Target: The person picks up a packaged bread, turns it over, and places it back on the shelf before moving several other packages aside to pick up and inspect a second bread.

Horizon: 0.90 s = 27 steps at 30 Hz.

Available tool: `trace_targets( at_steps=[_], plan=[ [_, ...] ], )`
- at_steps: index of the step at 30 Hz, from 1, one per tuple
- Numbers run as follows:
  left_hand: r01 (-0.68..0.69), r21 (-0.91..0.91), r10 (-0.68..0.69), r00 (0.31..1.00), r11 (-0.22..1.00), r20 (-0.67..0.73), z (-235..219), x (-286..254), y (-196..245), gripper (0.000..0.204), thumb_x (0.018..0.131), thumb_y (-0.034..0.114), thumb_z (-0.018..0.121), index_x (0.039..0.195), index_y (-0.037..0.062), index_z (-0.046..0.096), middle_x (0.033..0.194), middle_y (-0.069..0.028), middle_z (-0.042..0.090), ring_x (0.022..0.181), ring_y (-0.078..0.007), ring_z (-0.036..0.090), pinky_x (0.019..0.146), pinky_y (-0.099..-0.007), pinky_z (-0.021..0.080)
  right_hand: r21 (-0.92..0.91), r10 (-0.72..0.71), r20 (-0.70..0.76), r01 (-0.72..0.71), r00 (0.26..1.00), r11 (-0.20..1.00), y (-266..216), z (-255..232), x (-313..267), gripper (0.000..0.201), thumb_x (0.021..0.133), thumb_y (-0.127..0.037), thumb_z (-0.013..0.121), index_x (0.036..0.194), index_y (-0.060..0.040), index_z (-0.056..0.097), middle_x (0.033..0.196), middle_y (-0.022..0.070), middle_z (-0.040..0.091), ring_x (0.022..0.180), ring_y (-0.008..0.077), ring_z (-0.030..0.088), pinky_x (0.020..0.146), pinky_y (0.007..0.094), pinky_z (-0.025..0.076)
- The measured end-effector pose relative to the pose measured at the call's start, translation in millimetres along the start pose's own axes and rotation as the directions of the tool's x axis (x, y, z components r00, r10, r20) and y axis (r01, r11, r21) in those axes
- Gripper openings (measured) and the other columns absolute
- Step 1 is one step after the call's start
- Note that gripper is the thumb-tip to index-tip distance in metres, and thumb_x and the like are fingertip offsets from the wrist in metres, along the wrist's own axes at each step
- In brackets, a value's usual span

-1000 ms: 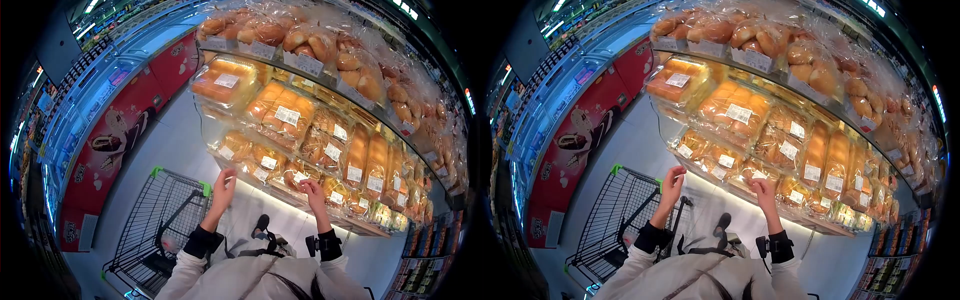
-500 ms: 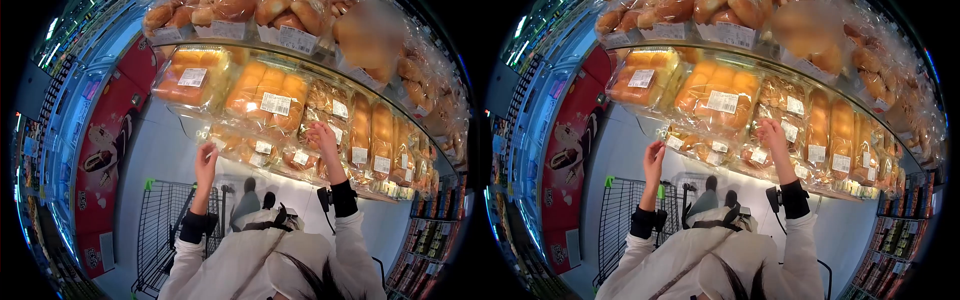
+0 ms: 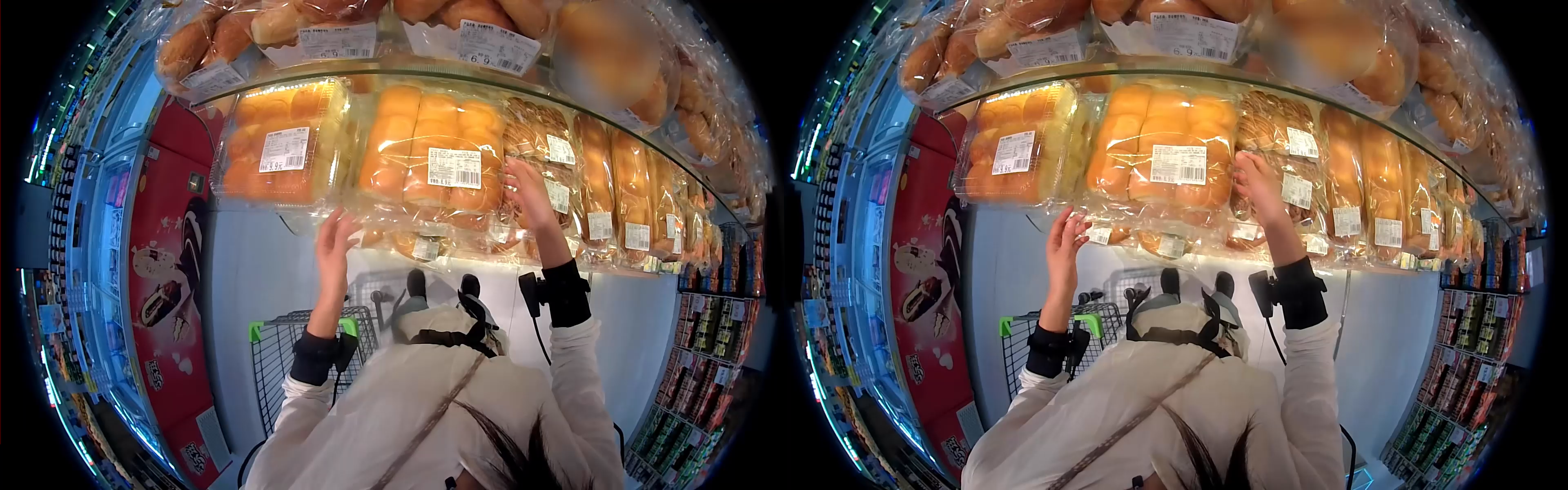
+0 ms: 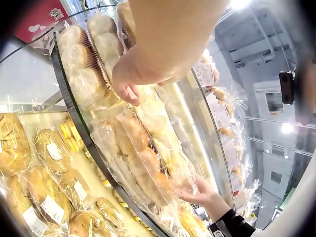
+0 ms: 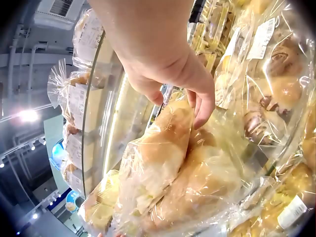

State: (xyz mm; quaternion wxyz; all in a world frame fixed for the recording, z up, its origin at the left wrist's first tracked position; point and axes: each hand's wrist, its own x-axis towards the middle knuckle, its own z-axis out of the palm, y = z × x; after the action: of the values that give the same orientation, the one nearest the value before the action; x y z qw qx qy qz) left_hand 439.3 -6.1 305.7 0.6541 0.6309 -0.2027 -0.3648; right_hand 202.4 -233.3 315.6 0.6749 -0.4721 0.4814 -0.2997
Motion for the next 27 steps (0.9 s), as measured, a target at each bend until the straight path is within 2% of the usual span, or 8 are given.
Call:
trace_targets(
  at_steps=[6, 10, 13, 16, 19, 22, 25, 27],
  plan=[
    [0.010, -0.148, 0.000, 0.998, 0.989, 0.067, 0.5, 6.3, -7.2, 0.039, 0.084, 0.020, 0.046, 0.116, -0.0009, 0.037, 0.108, -0.0129, 0.050, 0.088, -0.0154, 0.053, 0.076, -0.0260, 0.042, 0.051, 0.067, 0.048, -0.069, 0.997, 0.996, -15.3, 11.6, 2.5, 0.041, 0.079, -0.037, 0.049, 0.104, -0.0049, 0.047, 0.095, 0.0013, 0.051, 0.084, 0.0110, 0.047, 0.072, 0.0251, 0.037],
    [-0.005, -0.113, 0.014, 0.997, 0.994, 0.079, 5.6, 11.0, -6.4, 0.038, 0.084, 0.018, 0.045, 0.115, -0.0024, 0.037, 0.108, -0.0149, 0.050, 0.086, -0.0146, 0.053, 0.076, -0.0262, 0.043, 0.092, 0.083, 0.126, -0.095, 0.989, 0.991, -16.5, 8.7, 17.6, 0.035, 0.078, -0.034, 0.051, 0.101, -0.0071, 0.050, 0.090, -0.0001, 0.052, 0.075, 0.0093, 0.047, 0.068, 0.0236, 0.037],
    [0.021, -0.121, -0.011, 0.996, 0.992, 0.088, 6.8, 12.3, -5.9, 0.038, 0.084, 0.017, 0.046, 0.116, -0.0023, 0.036, 0.108, -0.0150, 0.050, 0.084, -0.0142, 0.054, 0.075, -0.0259, 0.044, 0.120, 0.105, 0.173, -0.127, 0.979, 0.985, -15.9, 8.2, 29.3, 0.034, 0.078, -0.031, 0.052, 0.101, -0.0055, 0.048, 0.092, 0.0017, 0.051, 0.078, 0.0110, 0.049, 0.070, 0.0245, 0.039],
    [0.022, -0.092, -0.013, 0.996, 0.996, 0.090, 9.0, 12.6, -3.6, 0.038, 0.083, 0.017, 0.046, 0.115, -0.0016, 0.037, 0.108, -0.0148, 0.050, 0.083, -0.0141, 0.054, 0.075, -0.0260, 0.044, 0.170, 0.073, 0.175, -0.103, 0.982, 0.980, -15.5, 15.3, 31.6, 0.033, 0.079, -0.028, 0.052, 0.102, -0.0059, 0.047, 0.095, 0.0022, 0.052, 0.080, 0.0108, 0.050, 0.070, 0.0236, 0.039],
    [0.031, -0.088, -0.024, 0.996, 0.996, 0.082, 7.7, 12.8, -3.9, 0.037, 0.083, 0.017, 0.046, 0.115, -0.0008, 0.039, 0.108, -0.0144, 0.050, 0.083, -0.0137, 0.054, 0.075, -0.0257, 0.044, 0.229, -0.001, 0.186, -0.043, 0.983, 0.972, -17.3, 24.5, 27.6, 0.029, 0.077, -0.024, 0.055, 0.100, -0.0082, 0.047, 0.085, 0.0006, 0.053, 0.076, 0.0099, 0.050, 0.062, 0.0220, 0.040],
    [0.029, -0.084, -0.022, 0.996, 0.996, 0.083, 7.1, 13.0, -6.4, 0.036, 0.083, 0.017, 0.046, 0.114, -0.0003, 0.040, 0.108, -0.0137, 0.050, 0.083, -0.0133, 0.054, 0.074, -0.0250, 0.044, 0.324, -0.044, 0.272, -0.049, 0.961, 0.945, -17.8, 31.6, 24.4, 0.036, 0.076, -0.019, 0.057, 0.105, -0.0094, 0.039, 0.091, 0.0015, 0.052, 0.081, 0.0126, 0.051, 0.064, 0.0253, 0.045],
    [0.012, -0.051, -0.008, 0.997, 0.999, 0.081, 5.4, 14.2, -6.4, 0.034, 0.083, 0.017, 0.047, 0.112, -0.0001, 0.041, 0.106, -0.0129, 0.051, 0.085, -0.0134, 0.054, 0.074, -0.0244, 0.043, 0.416, 0.027, 0.351, -0.182, 0.936, 0.891, -15.3, 32.3, 22.7, 0.045, 0.075, -0.014, 0.056, 0.112, -0.0117, 0.031, 0.097, 0.0021, 0.050, 0.086, 0.0152, 0.052, 0.069, 0.0297, 0.047],
    [0.010, -0.003, -0.010, 0.997, 1.000, 0.071, 1.7, 15.8, -5.8, 0.032, 0.083, 0.017, 0.047, 0.110, 0.0004, 0.043, 0.104, -0.0124, 0.052, 0.086, -0.0137, 0.054, 0.074, -0.0240, 0.043, 0.433, 0.085, 0.351, -0.242, 0.933, 0.868, -5.3, 30.9, 24.0, 0.046, 0.074, -0.012, 0.055, 0.114, -0.0127, 0.031, 0.098, 0.0032, 0.049, 0.089, 0.0160, 0.051, 0.071, 0.0315, 0.047]
  ],
)
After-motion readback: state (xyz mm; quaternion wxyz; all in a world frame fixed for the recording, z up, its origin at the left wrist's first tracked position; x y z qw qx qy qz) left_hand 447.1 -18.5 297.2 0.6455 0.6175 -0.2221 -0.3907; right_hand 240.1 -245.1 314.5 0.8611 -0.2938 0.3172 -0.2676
